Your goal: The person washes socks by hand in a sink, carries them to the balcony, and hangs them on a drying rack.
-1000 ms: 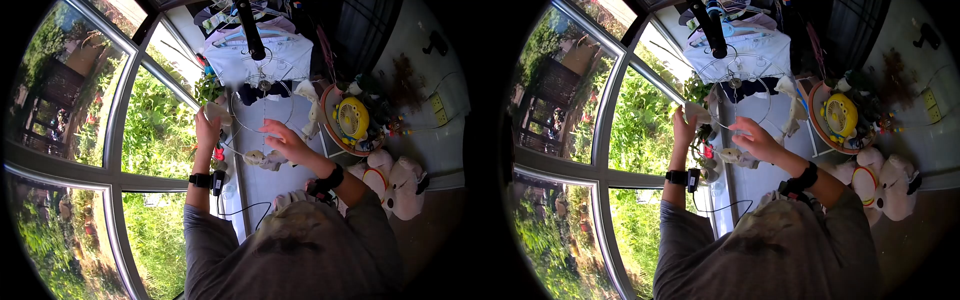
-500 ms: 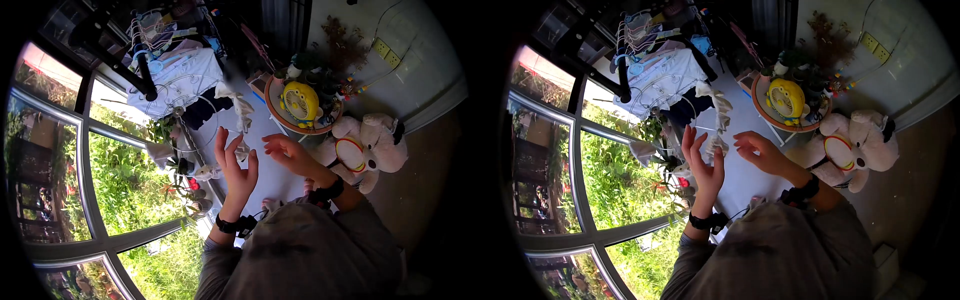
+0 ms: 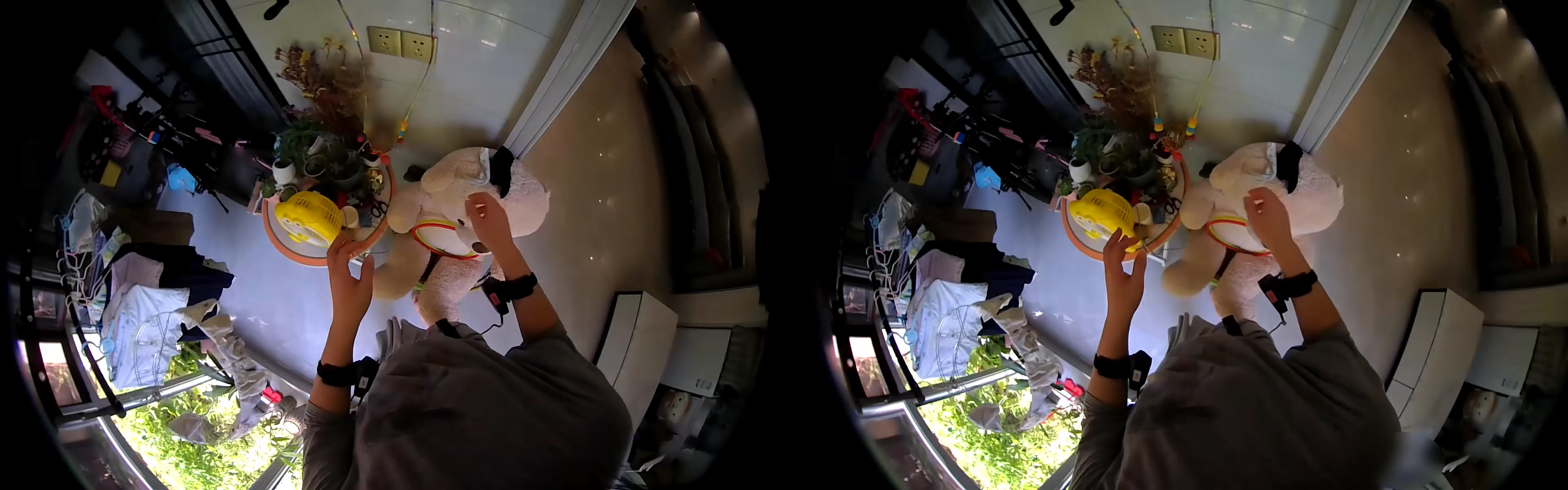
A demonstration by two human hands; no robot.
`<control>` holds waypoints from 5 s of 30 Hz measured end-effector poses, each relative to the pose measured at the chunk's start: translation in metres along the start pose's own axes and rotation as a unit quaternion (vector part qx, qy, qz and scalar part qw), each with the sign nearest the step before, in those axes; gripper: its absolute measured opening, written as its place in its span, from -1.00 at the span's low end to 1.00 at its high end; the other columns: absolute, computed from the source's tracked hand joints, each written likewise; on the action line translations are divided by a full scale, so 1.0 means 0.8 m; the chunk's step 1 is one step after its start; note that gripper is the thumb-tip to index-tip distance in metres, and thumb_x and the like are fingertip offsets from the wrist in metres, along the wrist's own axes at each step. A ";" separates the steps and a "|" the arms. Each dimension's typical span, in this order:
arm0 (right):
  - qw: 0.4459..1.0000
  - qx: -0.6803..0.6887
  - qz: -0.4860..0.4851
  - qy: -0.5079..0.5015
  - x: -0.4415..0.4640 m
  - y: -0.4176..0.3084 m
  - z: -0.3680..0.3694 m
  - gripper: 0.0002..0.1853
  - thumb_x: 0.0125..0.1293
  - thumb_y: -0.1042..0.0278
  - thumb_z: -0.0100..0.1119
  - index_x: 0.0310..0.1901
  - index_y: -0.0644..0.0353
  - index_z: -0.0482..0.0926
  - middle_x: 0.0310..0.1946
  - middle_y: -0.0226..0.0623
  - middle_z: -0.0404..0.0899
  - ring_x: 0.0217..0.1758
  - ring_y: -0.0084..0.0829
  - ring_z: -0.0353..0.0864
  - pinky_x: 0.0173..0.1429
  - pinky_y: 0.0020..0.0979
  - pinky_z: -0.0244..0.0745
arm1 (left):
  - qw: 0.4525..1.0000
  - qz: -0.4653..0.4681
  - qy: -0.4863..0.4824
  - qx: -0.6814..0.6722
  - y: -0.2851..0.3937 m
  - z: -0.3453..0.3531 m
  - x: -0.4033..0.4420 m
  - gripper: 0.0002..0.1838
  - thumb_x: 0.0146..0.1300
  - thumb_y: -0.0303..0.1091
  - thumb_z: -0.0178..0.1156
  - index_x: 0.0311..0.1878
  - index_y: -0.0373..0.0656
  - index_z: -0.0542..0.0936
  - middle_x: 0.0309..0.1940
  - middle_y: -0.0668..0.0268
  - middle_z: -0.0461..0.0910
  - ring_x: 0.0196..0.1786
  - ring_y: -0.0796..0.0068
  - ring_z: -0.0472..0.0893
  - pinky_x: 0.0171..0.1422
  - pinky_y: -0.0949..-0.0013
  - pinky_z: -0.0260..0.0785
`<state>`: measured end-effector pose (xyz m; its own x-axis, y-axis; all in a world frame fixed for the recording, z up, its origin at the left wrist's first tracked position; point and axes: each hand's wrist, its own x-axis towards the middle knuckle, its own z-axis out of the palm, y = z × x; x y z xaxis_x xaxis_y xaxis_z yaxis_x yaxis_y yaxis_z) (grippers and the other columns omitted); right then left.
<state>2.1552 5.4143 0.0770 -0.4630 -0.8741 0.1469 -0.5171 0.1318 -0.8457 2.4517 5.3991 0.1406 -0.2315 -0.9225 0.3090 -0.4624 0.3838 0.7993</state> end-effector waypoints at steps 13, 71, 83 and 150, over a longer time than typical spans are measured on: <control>0.977 -0.205 0.052 0.042 0.156 0.117 -0.015 -0.22 0.00 0.25 0.28 0.29 0.10 0.16 0.06 0.06 0.33 0.09 0.05 0.38 0.06 -0.10 0.43 | 0.976 -0.154 -0.124 -0.088 -0.005 0.093 0.045 -0.72 0.19 -0.45 0.16 0.00 -0.14 0.47 0.26 0.12 0.24 0.19 0.35 0.39 0.15 0.35 0.34; 0.580 0.143 -0.381 -0.706 -0.357 -0.507 0.364 -0.83 0.22 0.46 0.05 -0.15 0.19 0.52 -0.55 -0.33 0.48 -0.52 -0.60 0.39 -0.38 -0.51 0.36 | 0.897 -0.223 0.357 0.131 -0.040 -0.516 -0.409 -0.87 0.27 -0.38 0.09 -0.21 -0.22 0.41 -0.48 0.18 0.54 -0.42 0.34 0.57 -0.29 0.37 0.38; 0.590 0.160 -0.335 -0.717 -0.325 -0.494 0.364 -0.84 0.22 0.45 0.05 -0.15 0.20 0.50 -0.53 -0.30 0.48 -0.50 -0.56 0.41 -0.37 -0.50 0.36 | 0.854 -0.307 0.344 0.239 -0.107 -0.525 -0.383 -0.80 0.31 -0.31 0.04 -0.15 -0.19 0.30 -0.53 -0.01 0.54 -0.44 -0.04 0.56 -0.41 0.09 0.35; 0.713 0.353 -0.088 -0.600 -0.290 -0.467 0.341 -0.68 0.40 0.11 -0.02 -0.10 0.25 0.44 -0.39 -0.56 0.41 -0.31 -0.75 0.33 -0.24 -0.66 0.30 | 0.734 -0.166 0.407 -0.518 -0.019 -0.410 -0.321 -0.61 0.32 -0.42 0.04 0.20 -0.14 0.32 0.06 0.31 0.46 0.09 0.47 0.49 0.18 0.40 0.36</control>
<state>2.6523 5.4406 0.2189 0.7323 -0.6742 0.0954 0.1950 0.0734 -0.9781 2.7991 5.6165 0.2184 0.5294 -0.8394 -0.1234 0.6183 0.2821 0.7336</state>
